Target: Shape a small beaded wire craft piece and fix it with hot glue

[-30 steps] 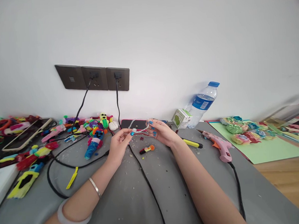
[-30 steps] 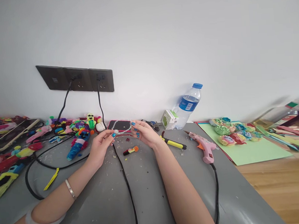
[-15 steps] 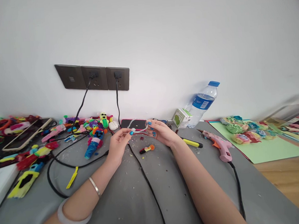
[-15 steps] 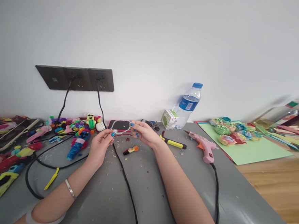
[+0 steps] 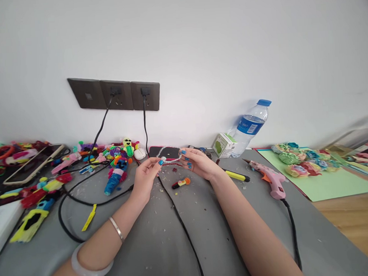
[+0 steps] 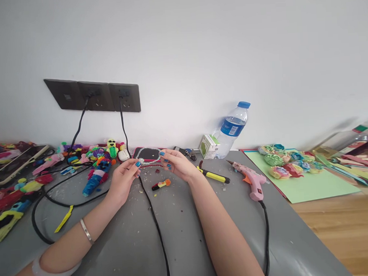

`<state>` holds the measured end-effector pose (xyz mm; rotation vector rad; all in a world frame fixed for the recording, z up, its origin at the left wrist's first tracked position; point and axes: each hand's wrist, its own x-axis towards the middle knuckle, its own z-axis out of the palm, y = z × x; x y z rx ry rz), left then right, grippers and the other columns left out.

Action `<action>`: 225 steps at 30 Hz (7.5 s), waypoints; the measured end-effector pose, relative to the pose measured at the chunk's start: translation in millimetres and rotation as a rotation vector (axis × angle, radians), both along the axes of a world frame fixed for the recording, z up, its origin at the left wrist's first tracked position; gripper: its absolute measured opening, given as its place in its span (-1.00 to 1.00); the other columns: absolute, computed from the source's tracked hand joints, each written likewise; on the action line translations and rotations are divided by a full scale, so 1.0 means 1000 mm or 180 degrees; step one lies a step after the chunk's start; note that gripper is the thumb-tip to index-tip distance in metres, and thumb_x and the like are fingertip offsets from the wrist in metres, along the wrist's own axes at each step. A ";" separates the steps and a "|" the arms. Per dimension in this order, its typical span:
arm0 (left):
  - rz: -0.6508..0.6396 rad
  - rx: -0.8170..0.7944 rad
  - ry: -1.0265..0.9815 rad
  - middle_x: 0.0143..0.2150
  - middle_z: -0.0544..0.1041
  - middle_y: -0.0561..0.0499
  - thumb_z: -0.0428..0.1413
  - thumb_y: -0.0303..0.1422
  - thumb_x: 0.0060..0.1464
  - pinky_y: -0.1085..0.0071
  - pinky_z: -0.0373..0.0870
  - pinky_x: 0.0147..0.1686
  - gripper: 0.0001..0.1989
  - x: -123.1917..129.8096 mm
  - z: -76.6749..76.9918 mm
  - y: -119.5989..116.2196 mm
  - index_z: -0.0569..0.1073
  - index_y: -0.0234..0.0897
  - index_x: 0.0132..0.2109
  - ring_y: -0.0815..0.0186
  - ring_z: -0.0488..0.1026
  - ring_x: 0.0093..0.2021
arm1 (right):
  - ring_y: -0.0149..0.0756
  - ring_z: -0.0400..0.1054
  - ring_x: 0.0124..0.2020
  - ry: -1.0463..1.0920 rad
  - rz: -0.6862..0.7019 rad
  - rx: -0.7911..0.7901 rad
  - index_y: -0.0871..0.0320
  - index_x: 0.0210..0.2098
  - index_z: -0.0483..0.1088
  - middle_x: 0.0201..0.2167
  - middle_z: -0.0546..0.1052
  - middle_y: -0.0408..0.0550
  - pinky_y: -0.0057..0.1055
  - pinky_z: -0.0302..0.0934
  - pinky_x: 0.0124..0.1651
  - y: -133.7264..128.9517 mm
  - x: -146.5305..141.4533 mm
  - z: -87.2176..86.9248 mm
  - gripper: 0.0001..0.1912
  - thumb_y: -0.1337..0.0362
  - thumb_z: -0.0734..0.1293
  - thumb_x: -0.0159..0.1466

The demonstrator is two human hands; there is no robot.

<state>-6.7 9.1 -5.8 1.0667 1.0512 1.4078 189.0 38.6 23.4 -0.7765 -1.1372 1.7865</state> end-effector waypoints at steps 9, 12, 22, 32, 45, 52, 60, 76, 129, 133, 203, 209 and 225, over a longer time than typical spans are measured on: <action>0.0026 0.0031 -0.0008 -0.45 0.41 0.06 0.33 -0.10 -0.17 0.50 0.22 -0.49 -0.66 -0.001 0.001 0.000 0.53 -0.25 -0.32 0.40 0.28 -0.44 | -0.51 -0.02 -0.57 0.0033 0.0068 -0.0039 0.18 -0.42 0.30 -0.59 0.16 -0.27 -0.47 -0.17 -0.50 0.000 0.000 0.000 -0.66 0.15 0.51 0.08; 0.0022 0.0014 -0.0014 -0.42 0.43 0.05 0.32 -0.12 -0.14 0.52 0.21 -0.48 -0.67 0.000 0.001 -0.001 0.55 -0.25 -0.28 0.40 0.28 -0.43 | -0.51 -0.02 -0.57 0.0042 0.0080 -0.0033 0.18 -0.42 0.30 -0.59 0.16 -0.27 -0.48 -0.16 -0.50 0.000 0.000 0.000 -0.66 0.15 0.51 0.08; -0.0013 -0.0027 -0.0002 -0.44 0.41 0.07 0.31 -0.17 -0.12 0.51 0.20 -0.44 -0.72 -0.001 0.000 0.000 0.57 -0.25 -0.29 0.41 0.24 -0.43 | -0.51 0.00 -0.57 0.0015 0.0036 -0.0018 0.18 -0.42 0.31 -0.59 0.17 -0.27 -0.48 -0.15 -0.50 0.001 0.002 -0.002 -0.68 0.15 0.50 0.10; -0.0174 0.0070 0.0082 -0.44 0.39 0.07 0.30 -0.13 -0.10 0.48 0.19 -0.43 -0.69 0.000 0.001 -0.002 0.54 -0.25 -0.26 0.39 0.25 -0.42 | -0.50 -0.01 -0.56 0.0060 -0.0075 0.0059 0.18 -0.44 0.32 -0.59 0.15 -0.26 -0.47 -0.15 -0.51 0.005 0.004 -0.006 -0.69 0.17 0.51 0.08; -0.0464 0.0611 0.0875 -0.26 0.51 -0.03 0.21 -0.18 0.03 0.41 0.31 -0.28 -0.79 -0.002 0.004 -0.003 0.51 -0.24 -0.33 0.27 0.40 -0.25 | -0.49 -0.01 -0.56 0.0053 -0.0103 0.0167 0.15 -0.45 0.28 -0.57 0.15 -0.26 -0.47 -0.12 -0.49 0.005 0.007 -0.008 -0.70 0.18 0.48 0.12; -0.0817 0.0814 0.1083 -0.30 0.47 -0.02 0.18 -0.19 0.08 0.41 0.32 -0.32 -0.79 -0.003 0.002 -0.001 0.51 -0.24 -0.32 0.28 0.39 -0.26 | -0.49 -0.01 -0.57 0.0085 -0.0069 0.0214 0.14 -0.46 0.27 -0.58 0.12 -0.27 -0.49 -0.08 -0.49 0.005 0.006 -0.008 -0.70 0.18 0.47 0.14; -0.1131 0.0845 0.1087 -0.31 0.42 -0.01 0.16 -0.15 0.11 0.40 0.30 -0.28 -0.76 -0.002 0.004 -0.003 0.52 -0.25 -0.32 0.27 0.35 -0.26 | -0.49 -0.05 -0.57 -0.0024 -0.0184 0.0132 0.14 -0.49 0.27 -0.60 0.09 -0.28 -0.48 -0.10 -0.50 0.000 -0.001 -0.001 -0.67 0.16 0.50 0.07; -0.1449 0.0715 0.1415 -0.33 0.39 0.01 0.15 -0.23 0.11 0.40 0.26 -0.29 -0.80 -0.004 0.004 -0.003 0.55 -0.26 -0.33 0.29 0.34 -0.29 | -0.50 -0.02 -0.59 -0.0098 0.0004 0.0061 0.14 -0.50 0.24 -0.63 0.14 -0.30 -0.48 -0.14 -0.50 -0.004 -0.010 0.002 -0.67 0.18 0.48 0.10; -0.0253 -0.0236 0.0179 -0.44 0.46 0.03 0.30 -0.11 -0.13 0.45 0.25 -0.43 -0.67 0.000 0.000 -0.002 0.58 -0.27 -0.31 0.36 0.32 -0.41 | -0.49 0.02 -0.54 0.0271 -0.0309 -0.0170 0.16 -0.55 0.28 -0.55 0.14 -0.24 -0.47 -0.11 -0.53 0.000 -0.013 0.002 -0.64 0.19 0.55 0.01; -0.0259 -0.0281 0.0179 -0.46 0.45 0.04 0.33 -0.12 -0.17 0.46 0.23 -0.43 -0.66 0.001 0.003 -0.003 0.57 -0.30 -0.32 0.36 0.31 -0.41 | -0.49 0.01 -0.54 0.0239 -0.0332 -0.0218 0.16 -0.54 0.29 -0.55 0.14 -0.24 -0.47 -0.12 -0.52 0.000 -0.013 0.002 -0.65 0.19 0.54 0.01; -0.1450 0.0021 0.1306 -0.41 0.46 0.02 0.21 -0.21 -0.04 0.42 0.24 -0.35 -0.78 -0.003 0.016 -0.005 0.50 -0.30 -0.40 0.32 0.32 -0.39 | -0.48 0.08 -0.56 -0.0251 0.0226 -0.0121 0.15 -0.54 0.23 -0.61 0.23 -0.27 -0.47 -0.02 -0.47 -0.008 -0.019 0.004 -0.61 0.13 0.51 0.06; -0.1451 0.0043 0.1288 -0.40 0.48 0.01 0.21 -0.18 -0.03 0.41 0.27 -0.35 -0.76 -0.003 0.015 -0.005 0.52 -0.29 -0.40 0.30 0.34 -0.37 | -0.48 0.07 -0.57 -0.0237 0.0222 -0.0114 0.15 -0.54 0.24 -0.60 0.24 -0.26 -0.47 -0.02 -0.48 -0.008 -0.019 0.004 -0.62 0.12 0.50 0.06; -0.1448 0.0033 0.1275 -0.41 0.49 0.01 0.22 -0.18 -0.05 0.41 0.28 -0.35 -0.76 -0.003 0.016 -0.005 0.53 -0.30 -0.40 0.30 0.35 -0.37 | -0.48 0.07 -0.56 -0.0229 0.0226 -0.0118 0.15 -0.54 0.22 -0.60 0.22 -0.27 -0.47 -0.03 -0.47 -0.008 -0.019 0.003 -0.61 0.13 0.50 0.07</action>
